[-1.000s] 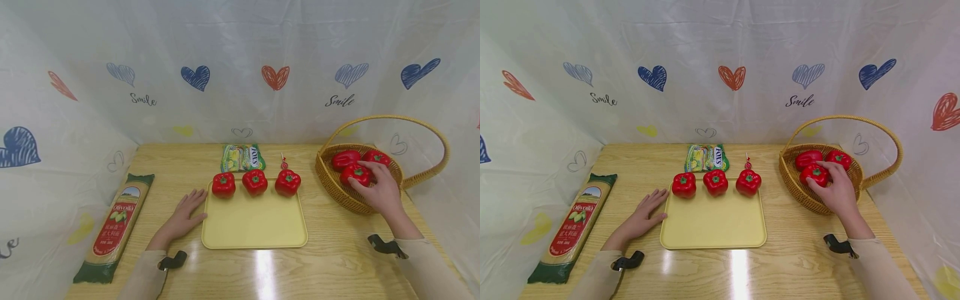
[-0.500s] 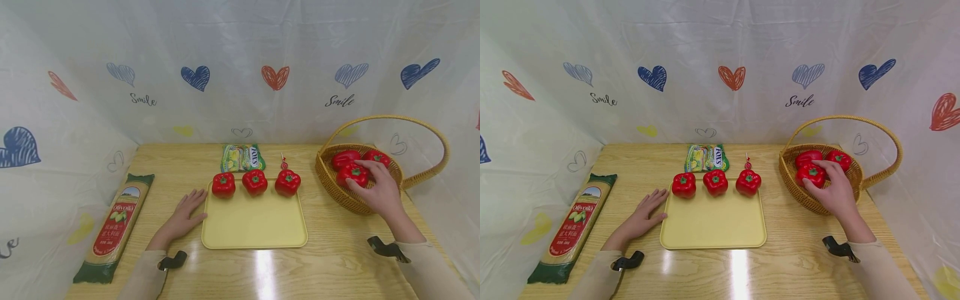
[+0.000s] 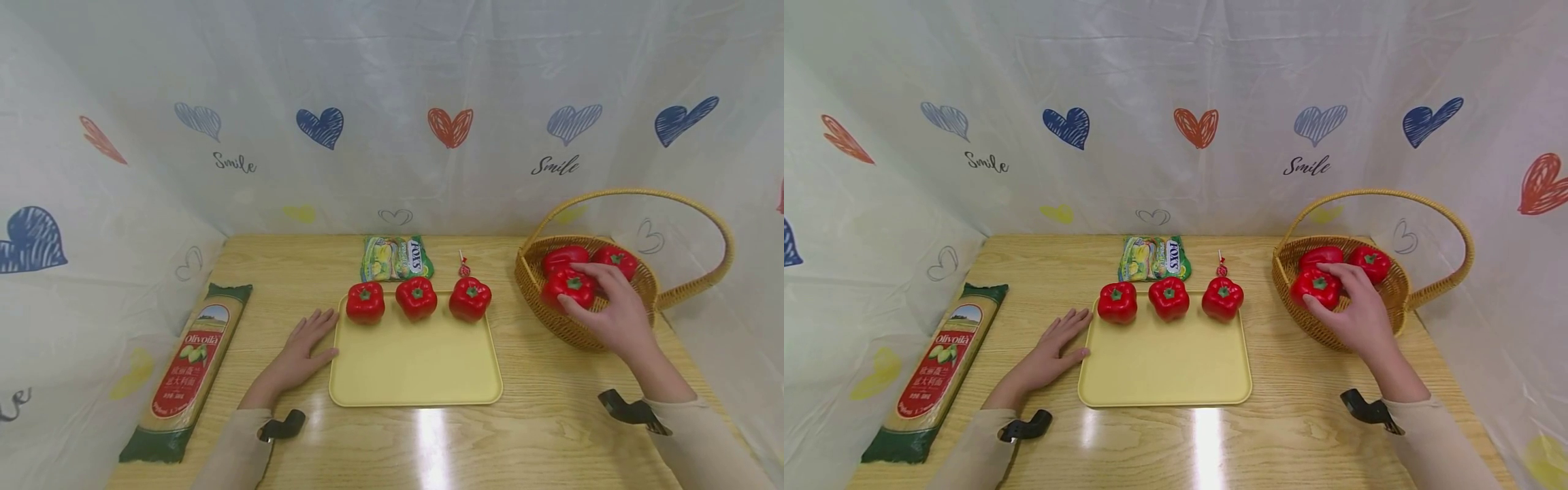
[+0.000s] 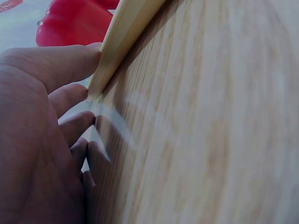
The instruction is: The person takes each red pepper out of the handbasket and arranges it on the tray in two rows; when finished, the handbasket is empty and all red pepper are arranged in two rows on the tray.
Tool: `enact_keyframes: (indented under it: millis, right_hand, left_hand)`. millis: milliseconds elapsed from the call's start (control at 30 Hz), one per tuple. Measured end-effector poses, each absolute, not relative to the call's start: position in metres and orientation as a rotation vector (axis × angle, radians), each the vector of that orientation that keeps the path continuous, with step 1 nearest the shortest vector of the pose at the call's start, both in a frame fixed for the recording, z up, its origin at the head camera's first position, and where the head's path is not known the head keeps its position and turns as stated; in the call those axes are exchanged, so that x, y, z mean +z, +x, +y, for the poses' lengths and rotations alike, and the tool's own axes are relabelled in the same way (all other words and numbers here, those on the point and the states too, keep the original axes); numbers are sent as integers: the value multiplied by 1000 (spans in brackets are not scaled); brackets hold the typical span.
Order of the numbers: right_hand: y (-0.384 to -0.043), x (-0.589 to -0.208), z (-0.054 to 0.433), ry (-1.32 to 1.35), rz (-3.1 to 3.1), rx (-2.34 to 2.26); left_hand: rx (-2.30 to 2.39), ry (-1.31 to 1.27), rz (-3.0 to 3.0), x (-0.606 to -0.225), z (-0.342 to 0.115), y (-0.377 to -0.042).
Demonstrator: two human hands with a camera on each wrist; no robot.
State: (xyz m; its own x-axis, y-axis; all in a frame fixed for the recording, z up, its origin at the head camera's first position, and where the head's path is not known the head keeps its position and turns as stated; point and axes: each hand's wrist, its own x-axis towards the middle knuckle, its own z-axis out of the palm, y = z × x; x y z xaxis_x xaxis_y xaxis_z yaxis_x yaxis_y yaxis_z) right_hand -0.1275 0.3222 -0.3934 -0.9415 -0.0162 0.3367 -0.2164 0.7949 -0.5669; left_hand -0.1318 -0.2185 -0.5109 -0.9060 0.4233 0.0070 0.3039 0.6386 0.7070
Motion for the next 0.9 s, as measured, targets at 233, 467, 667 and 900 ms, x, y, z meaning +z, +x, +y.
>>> enact_keyframes:
  millis: [233, 467, 667, 900]
  right_hand:
    - [-127, -395, 315, 230, -2676, 902]
    - [-125, -397, 306, 284, -2682, 879]
    - [-123, -400, 297, 332, -2686, 913]
    - [-118, -401, 285, 359, -2725, 916]
  left_hand:
    - [1115, 613, 2703, -511, -219, -132]
    - [1115, 614, 2707, -510, -218, -132]
    - [1126, 636, 2723, -511, -218, -132]
    - [1129, 633, 2720, -512, -218, -132]
